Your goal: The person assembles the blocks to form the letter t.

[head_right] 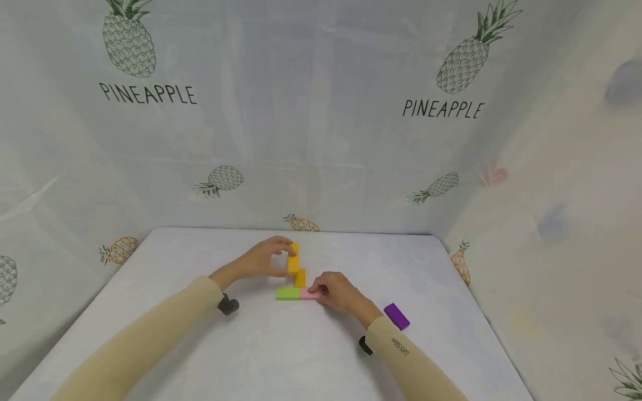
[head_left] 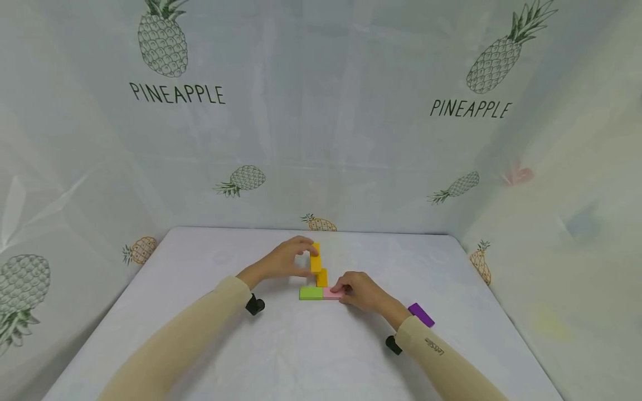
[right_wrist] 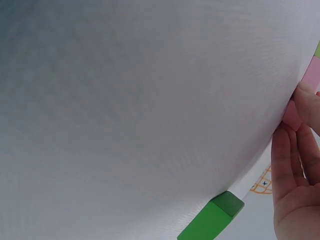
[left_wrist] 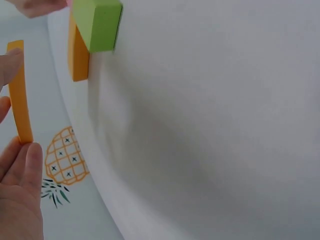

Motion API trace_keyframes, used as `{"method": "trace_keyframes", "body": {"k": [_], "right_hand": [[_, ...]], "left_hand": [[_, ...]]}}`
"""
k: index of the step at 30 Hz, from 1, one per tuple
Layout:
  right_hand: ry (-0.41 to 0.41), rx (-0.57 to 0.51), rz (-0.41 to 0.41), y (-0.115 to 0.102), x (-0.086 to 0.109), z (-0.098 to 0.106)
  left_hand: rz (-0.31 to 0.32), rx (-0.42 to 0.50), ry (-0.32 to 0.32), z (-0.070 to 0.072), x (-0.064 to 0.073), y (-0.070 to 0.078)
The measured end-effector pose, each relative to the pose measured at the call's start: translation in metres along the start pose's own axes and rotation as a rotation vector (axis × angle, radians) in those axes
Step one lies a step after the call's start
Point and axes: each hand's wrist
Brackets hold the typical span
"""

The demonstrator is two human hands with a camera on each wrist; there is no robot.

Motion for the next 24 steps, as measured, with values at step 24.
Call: {"method": "trace_keyframes", "body": {"k": [24], "right_hand": [[0.016,0.007,0.069,-0.004,0.002,-0.001]], "left_hand": [[-0.046,0.021,0.041,-0.006,0.052,0.037]]}}
Point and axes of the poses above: each hand's wrist, its own x-axis away from the middle knuckle, its own z-axis out of the back of the hand, y = z × x, and after that the axes turned 15 degrees about -x, right-handed
